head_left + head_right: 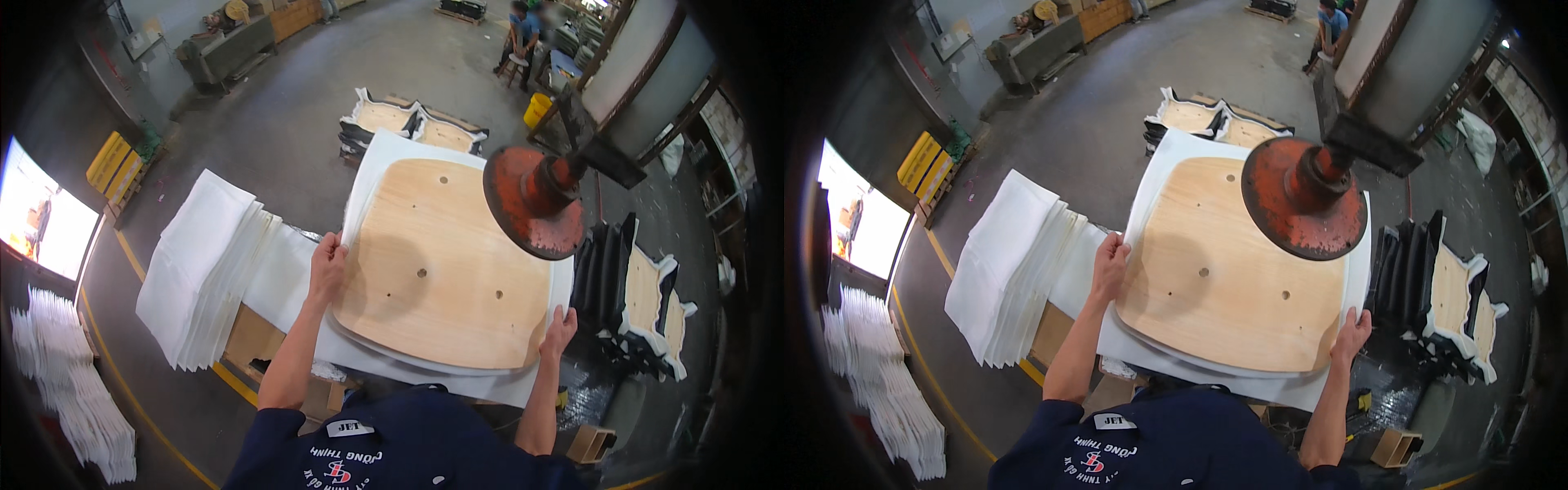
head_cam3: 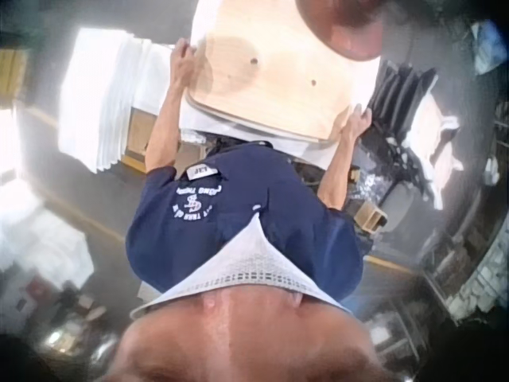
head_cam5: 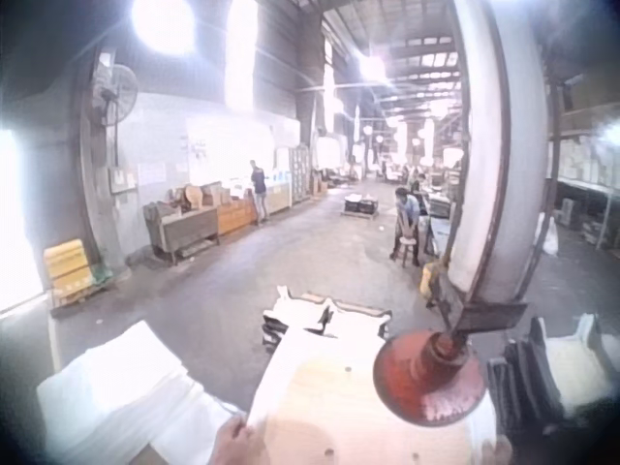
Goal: The person places a dark fabric cover over a seat cushion, then positions a white foam layer and a wooden seat base onto a vertical press. They pull the fabric edges over the base and use a yellow staple gun to secure the fabric around the perimeter.
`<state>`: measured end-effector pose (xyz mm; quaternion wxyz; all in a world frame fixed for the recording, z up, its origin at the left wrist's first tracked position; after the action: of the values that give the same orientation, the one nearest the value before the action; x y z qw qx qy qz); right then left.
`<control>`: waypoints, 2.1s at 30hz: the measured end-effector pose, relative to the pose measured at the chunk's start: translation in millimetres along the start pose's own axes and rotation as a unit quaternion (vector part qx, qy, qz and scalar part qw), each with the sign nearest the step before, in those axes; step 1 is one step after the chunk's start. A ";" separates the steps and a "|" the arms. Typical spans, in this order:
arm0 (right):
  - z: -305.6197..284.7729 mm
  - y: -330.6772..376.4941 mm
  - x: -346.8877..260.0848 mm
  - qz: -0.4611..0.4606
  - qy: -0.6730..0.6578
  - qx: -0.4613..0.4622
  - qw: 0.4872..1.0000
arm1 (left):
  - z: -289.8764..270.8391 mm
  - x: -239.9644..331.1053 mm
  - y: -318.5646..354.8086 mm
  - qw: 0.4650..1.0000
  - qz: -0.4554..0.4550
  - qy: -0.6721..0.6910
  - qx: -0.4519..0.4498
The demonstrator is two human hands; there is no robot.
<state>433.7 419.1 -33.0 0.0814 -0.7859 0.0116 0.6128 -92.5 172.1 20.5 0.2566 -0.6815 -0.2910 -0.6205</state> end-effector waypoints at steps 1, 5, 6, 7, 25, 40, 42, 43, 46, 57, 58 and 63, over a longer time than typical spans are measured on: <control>3.4 2.6 2.2 0.008 -0.009 0.008 1.000 | 0.3 -4.2 -2.2 1.000 -0.007 0.017 -0.009; 5.0 6.0 23.8 0.007 -0.038 0.003 0.999 | 7.3 -45.2 -15.6 0.998 -0.033 0.049 -0.024; 11.6 10.1 23.0 0.005 -0.035 0.010 0.999 | 8.3 -52.1 -16.1 0.998 -0.042 0.048 -0.022; 16.4 15.4 23.2 0.009 -0.016 0.044 0.999 | 8.6 -58.8 -15.9 0.998 -0.049 0.042 -0.017; 23.1 20.9 32.2 -0.005 0.086 0.030 0.996 | 6.8 -75.9 -23.7 0.997 -0.037 -0.066 0.000; -74.3 99.2 4.7 0.382 0.218 -0.270 0.856 | -88.3 -121.5 101.5 0.932 -0.343 -0.002 -0.114; -80.0 110.0 41.3 0.390 0.095 -0.230 0.886 | -67.7 -105.1 101.1 0.939 -0.323 0.036 -0.108; -71.2 112.4 36.2 0.408 0.042 -0.244 0.878 | -65.2 -88.9 100.8 0.945 -0.308 0.039 -0.102; -59.2 115.1 22.7 0.424 -0.097 -0.256 0.863 | -60.6 -81.4 99.9 0.949 -0.291 0.088 -0.081; -60.2 141.6 39.0 0.409 -0.142 -0.166 0.886 | -39.0 -72.5 108.7 0.984 -0.147 -0.098 -0.020; -57.9 140.9 30.3 0.391 -0.107 -0.172 0.898 | -36.4 -70.2 107.9 0.982 -0.139 -0.124 -0.025; -46.0 143.0 9.8 0.332 -0.010 -0.188 0.924 | -36.0 -71.1 93.3 0.977 -0.139 -0.152 -0.058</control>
<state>463.4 272.3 -47.9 -0.2762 -0.7317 0.1557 0.6034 -55.1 75.7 -45.6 0.0809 -0.7345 -0.3824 -0.5547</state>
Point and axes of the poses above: each hand's wrist, its own y-axis away from the middle knuckle, its own z-axis out of the palm, x = y × z, the point moved 5 cm from there along -y, towards the middle knuckle, and after that the axes turned 3 degrees about -x, right-handed, at the moved point
